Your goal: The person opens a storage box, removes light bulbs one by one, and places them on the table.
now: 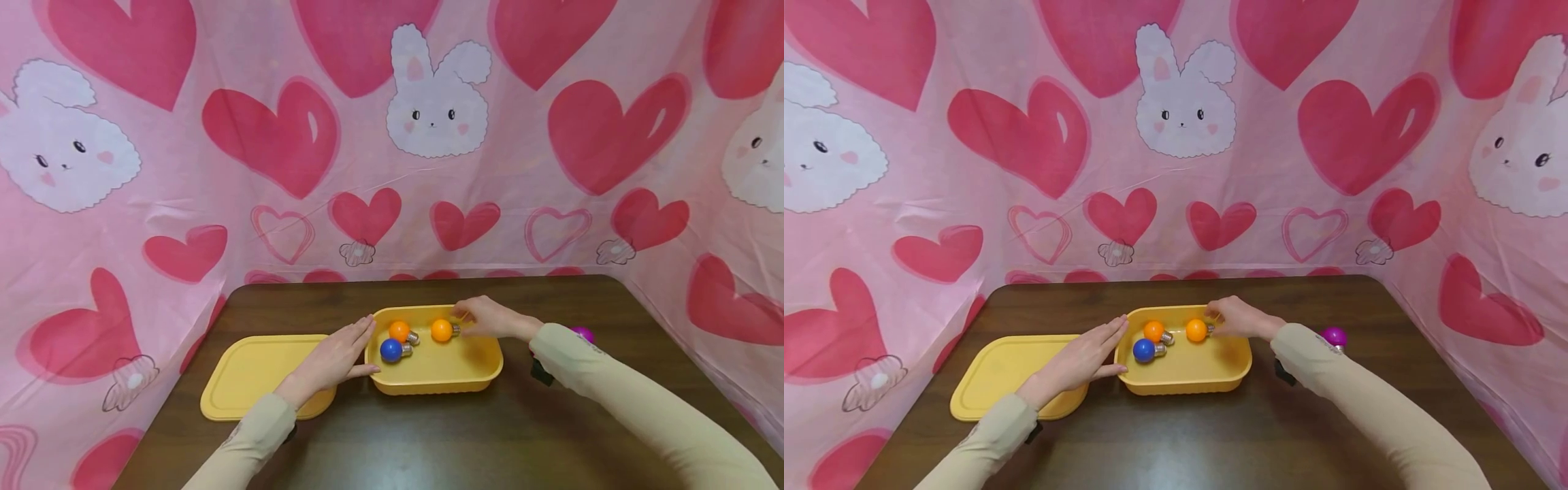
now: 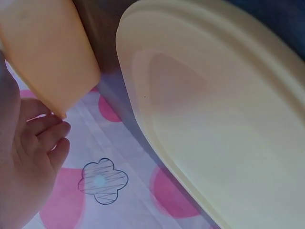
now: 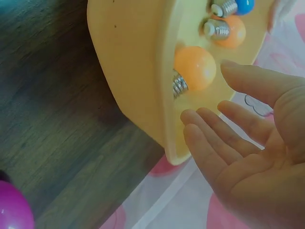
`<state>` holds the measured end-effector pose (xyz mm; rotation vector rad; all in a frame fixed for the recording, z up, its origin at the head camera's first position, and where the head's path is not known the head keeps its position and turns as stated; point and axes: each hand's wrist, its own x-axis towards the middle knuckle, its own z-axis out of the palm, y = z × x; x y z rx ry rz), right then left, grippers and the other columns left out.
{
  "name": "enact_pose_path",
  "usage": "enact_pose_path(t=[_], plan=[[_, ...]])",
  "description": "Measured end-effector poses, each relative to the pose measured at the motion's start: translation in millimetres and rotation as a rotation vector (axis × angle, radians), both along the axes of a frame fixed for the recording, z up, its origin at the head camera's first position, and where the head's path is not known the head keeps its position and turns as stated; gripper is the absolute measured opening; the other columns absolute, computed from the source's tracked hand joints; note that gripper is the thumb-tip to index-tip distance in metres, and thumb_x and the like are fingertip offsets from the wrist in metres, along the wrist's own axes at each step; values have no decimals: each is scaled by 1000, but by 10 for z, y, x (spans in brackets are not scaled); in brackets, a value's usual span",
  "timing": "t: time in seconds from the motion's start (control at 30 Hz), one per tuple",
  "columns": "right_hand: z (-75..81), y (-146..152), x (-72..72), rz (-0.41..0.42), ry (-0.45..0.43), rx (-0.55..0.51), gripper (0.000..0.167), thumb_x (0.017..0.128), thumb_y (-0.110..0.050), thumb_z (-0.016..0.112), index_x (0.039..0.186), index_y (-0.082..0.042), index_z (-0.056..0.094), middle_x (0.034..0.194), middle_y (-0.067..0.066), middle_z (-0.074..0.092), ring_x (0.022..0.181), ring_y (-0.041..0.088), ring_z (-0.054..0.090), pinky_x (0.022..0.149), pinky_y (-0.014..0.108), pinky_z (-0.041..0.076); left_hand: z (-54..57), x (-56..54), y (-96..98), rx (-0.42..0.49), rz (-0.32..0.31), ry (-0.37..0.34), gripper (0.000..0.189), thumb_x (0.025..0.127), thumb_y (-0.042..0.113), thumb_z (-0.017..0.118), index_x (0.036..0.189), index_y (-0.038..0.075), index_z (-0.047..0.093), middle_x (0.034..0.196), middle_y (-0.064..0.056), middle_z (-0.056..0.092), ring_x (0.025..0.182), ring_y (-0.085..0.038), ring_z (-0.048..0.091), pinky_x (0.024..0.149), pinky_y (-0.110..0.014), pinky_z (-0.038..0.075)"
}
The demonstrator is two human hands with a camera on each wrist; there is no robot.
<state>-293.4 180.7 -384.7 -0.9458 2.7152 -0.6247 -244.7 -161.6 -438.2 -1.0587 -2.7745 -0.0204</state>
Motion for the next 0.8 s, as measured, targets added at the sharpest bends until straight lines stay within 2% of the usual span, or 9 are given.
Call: enact_pose_path(t=[0.3, 0.43, 0.57, 0.67, 0.8], plan=[[-66, -137, -72, 50, 82, 82, 40, 86, -11, 74, 121, 6, 64, 116, 19, 71, 102, 31, 66, 96, 46, 56, 21, -12, -1, -21, -10, 13, 83, 93, 62, 52, 151, 4, 40, 159, -12, 39, 145, -28, 43, 117, -41, 40], [-70, -193, -105, 36, 48, 111, 41, 86, -10, 74, 123, 4, 64, 118, 16, 71, 104, 28, 66, 99, 46, 55, 21, -10, -2, -23, -11, 17, 83, 93, 62, 52, 151, 4, 40, 159, -12, 39, 144, -28, 43, 117, -41, 40], [-56, -259, -116, 33, 9, 144, 37, 86, -10, 74, 121, 1, 66, 110, 10, 71, 94, 21, 61, 99, 43, 55, 11, -13, -4, -20, -10, 15, 83, 93, 62, 52, 151, 4, 39, 159, -13, 39, 144, -28, 43, 117, -41, 40], [-48, -304, -117, 48, 11, 172, 33, 85, -10, 74, 117, -2, 68, 101, 7, 70, 86, 18, 56, 94, 40, 55, 8, -12, -6, -19, -7, 15, 83, 93, 62, 52, 151, 4, 39, 159, -13, 38, 144, -28, 43, 117, -41, 40], [-47, -339, -121, 46, 2, 191, 31, 85, -11, 75, 114, -3, 68, 95, 6, 67, 83, 16, 53, 87, 33, 54, 9, -15, -6, -15, -9, 17, 83, 93, 61, 53, 151, 3, 40, 159, -13, 39, 144, -28, 43, 117, -41, 40]])
